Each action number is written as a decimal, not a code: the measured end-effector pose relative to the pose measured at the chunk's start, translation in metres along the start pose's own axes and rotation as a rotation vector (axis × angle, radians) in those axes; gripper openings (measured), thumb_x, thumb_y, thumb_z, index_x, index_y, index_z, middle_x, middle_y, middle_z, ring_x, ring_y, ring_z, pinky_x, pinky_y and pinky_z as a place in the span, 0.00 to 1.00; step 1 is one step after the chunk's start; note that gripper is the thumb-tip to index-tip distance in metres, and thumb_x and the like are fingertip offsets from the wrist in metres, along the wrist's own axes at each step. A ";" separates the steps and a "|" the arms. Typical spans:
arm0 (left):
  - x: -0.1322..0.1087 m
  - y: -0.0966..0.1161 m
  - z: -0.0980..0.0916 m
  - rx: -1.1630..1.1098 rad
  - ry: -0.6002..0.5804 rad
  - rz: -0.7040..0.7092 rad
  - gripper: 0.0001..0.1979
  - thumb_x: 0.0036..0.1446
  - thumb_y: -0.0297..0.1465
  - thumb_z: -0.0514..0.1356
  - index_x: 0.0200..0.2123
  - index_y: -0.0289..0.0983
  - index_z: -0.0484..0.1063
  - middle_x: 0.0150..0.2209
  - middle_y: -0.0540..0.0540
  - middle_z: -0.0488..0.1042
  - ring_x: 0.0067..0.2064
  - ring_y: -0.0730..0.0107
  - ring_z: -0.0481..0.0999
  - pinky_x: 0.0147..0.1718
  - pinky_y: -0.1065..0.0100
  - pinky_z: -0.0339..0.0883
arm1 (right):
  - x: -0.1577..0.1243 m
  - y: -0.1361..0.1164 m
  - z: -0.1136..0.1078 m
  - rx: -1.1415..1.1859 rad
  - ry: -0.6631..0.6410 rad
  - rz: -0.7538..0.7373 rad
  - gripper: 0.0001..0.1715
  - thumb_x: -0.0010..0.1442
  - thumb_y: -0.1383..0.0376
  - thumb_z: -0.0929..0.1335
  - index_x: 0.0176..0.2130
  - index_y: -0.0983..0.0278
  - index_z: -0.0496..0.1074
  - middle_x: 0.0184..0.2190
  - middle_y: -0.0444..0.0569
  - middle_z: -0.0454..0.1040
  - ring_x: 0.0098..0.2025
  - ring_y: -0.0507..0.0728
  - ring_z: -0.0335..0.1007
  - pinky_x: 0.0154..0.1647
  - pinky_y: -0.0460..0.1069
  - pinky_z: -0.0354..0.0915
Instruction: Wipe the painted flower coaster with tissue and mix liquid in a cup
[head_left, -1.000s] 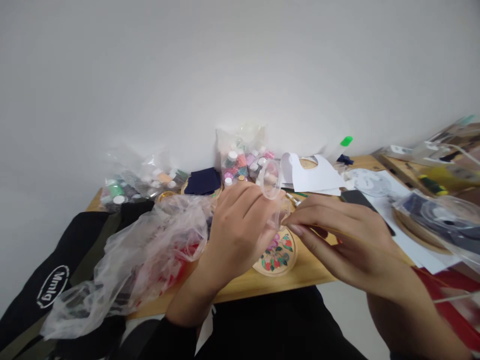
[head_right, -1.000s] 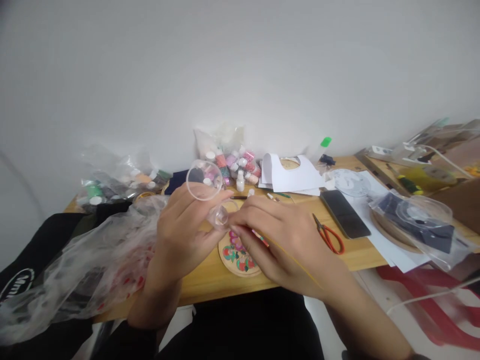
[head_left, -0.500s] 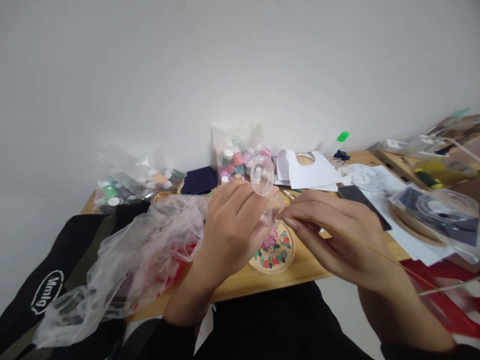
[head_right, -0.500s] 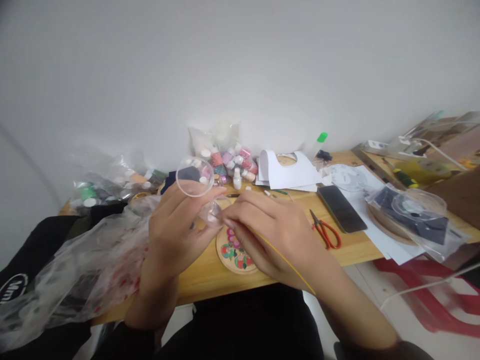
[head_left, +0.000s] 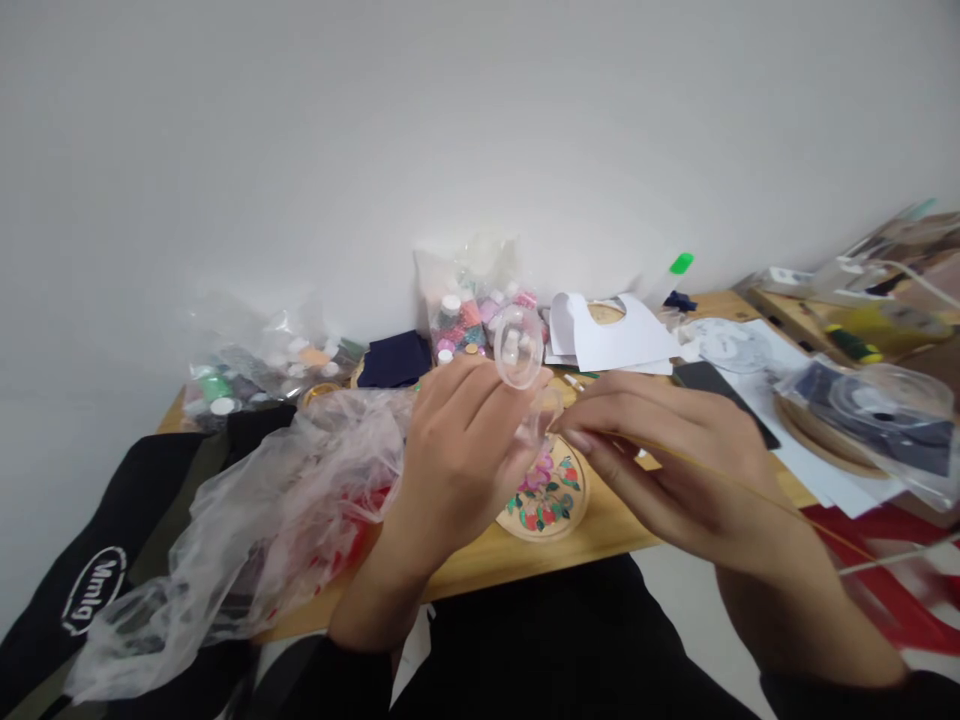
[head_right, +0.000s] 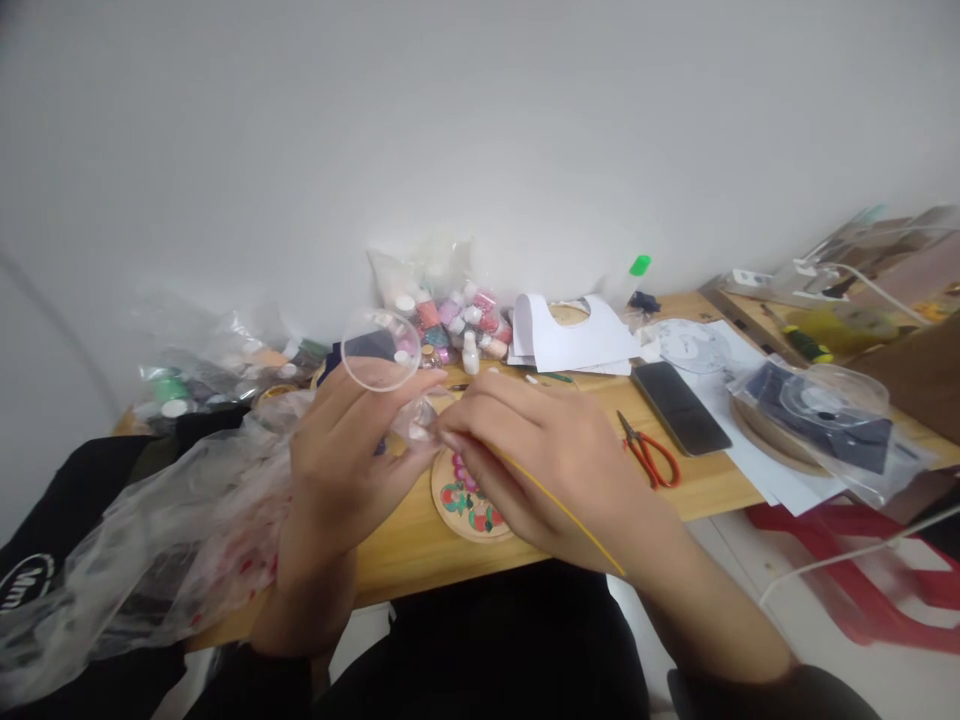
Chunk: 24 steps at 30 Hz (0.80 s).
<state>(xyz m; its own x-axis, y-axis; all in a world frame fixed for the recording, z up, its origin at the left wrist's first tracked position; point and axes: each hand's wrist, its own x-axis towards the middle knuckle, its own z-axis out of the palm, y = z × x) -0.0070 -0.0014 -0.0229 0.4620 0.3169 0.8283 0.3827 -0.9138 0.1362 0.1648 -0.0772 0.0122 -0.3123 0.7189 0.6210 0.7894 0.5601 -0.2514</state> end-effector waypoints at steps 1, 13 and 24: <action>0.000 0.000 0.000 0.000 0.000 -0.002 0.12 0.57 0.21 0.62 0.44 0.35 0.72 0.36 0.45 0.79 0.42 0.60 0.77 0.41 0.59 0.72 | 0.000 0.000 0.000 -0.011 0.010 0.013 0.07 0.66 0.72 0.64 0.38 0.67 0.72 0.30 0.48 0.74 0.29 0.50 0.68 0.28 0.45 0.63; 0.001 -0.001 0.000 0.009 -0.005 0.004 0.10 0.58 0.21 0.60 0.43 0.36 0.71 0.36 0.44 0.78 0.41 0.59 0.77 0.40 0.59 0.73 | 0.000 0.001 0.002 -0.043 -0.038 -0.037 0.08 0.67 0.71 0.63 0.39 0.65 0.72 0.30 0.48 0.77 0.30 0.52 0.72 0.28 0.46 0.66; 0.001 -0.001 0.000 0.005 -0.003 0.008 0.10 0.57 0.20 0.62 0.42 0.36 0.71 0.36 0.44 0.78 0.42 0.59 0.77 0.41 0.59 0.72 | 0.000 0.002 0.002 -0.007 -0.019 0.014 0.07 0.66 0.71 0.64 0.38 0.66 0.72 0.30 0.47 0.73 0.30 0.51 0.69 0.29 0.45 0.63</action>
<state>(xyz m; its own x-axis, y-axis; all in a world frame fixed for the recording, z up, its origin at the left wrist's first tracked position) -0.0077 0.0000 -0.0224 0.4674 0.3107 0.8276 0.3830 -0.9149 0.1271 0.1658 -0.0752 0.0103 -0.3112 0.7346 0.6030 0.7976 0.5469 -0.2546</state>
